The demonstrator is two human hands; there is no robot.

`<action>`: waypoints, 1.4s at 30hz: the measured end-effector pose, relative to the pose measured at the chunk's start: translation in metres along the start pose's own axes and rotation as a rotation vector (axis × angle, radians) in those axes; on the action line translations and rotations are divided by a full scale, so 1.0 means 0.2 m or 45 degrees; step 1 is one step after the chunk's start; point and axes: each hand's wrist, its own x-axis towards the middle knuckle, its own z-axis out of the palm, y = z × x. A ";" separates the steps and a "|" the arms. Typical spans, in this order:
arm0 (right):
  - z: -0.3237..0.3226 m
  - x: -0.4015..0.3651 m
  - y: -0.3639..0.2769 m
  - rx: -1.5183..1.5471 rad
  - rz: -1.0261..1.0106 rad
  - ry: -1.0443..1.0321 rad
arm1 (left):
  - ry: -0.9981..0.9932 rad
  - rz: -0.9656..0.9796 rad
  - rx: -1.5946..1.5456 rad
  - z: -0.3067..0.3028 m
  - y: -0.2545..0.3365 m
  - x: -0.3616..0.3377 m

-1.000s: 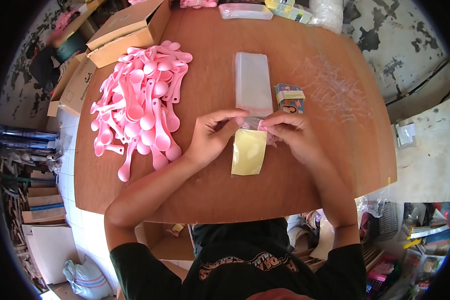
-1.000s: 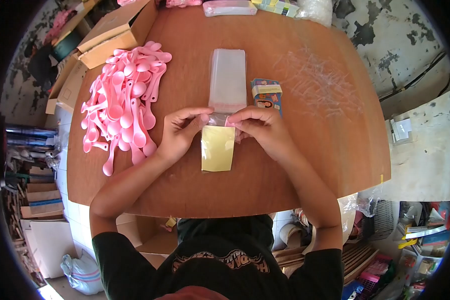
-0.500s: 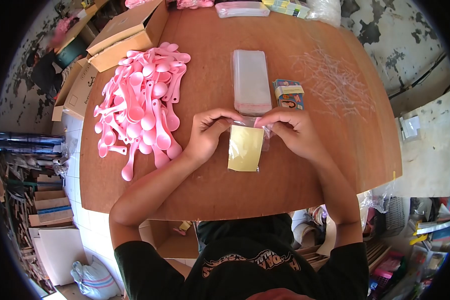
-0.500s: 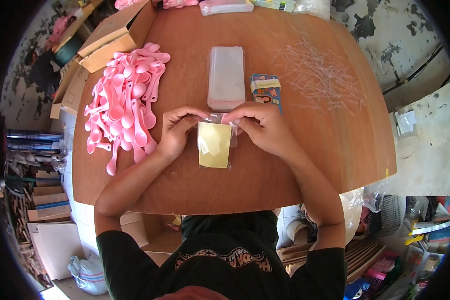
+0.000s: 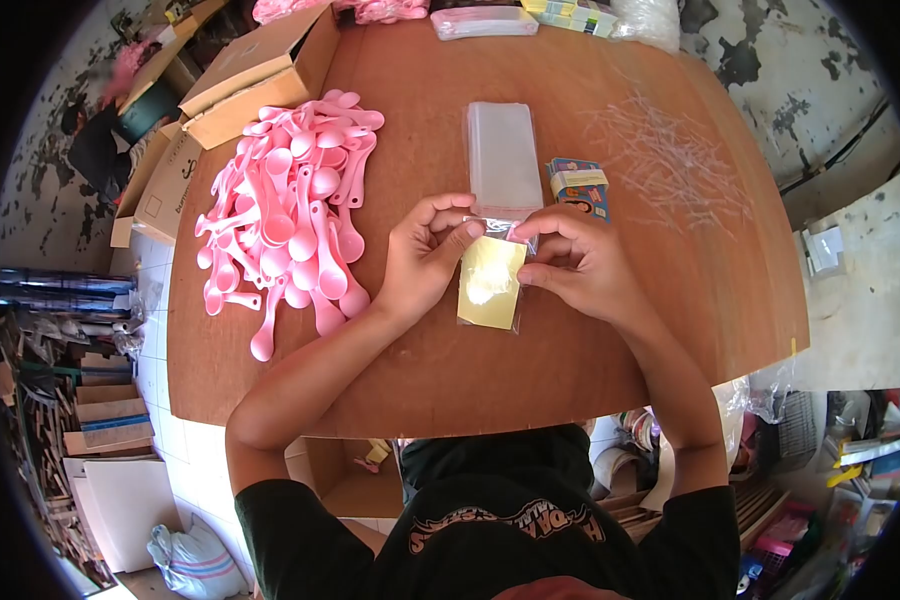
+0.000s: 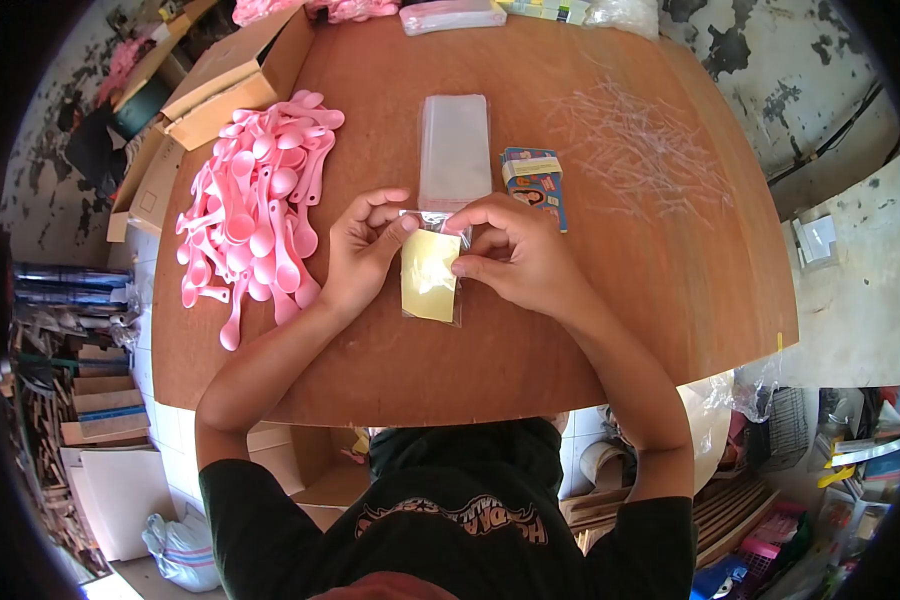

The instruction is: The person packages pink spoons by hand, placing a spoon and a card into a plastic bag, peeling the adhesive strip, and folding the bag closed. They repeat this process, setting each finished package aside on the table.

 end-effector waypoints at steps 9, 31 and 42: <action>-0.02 0.00 -0.01 0.285 0.076 0.130 | -0.110 0.014 -0.010 0.00 0.02 -0.01; -0.04 0.00 -0.07 0.045 0.021 0.405 | 0.409 -0.728 1.210 -1.05 -0.40 -1.74; -0.02 -0.02 -0.08 -0.218 -0.051 0.305 | 0.308 -1.598 1.172 -0.80 -1.53 -2.02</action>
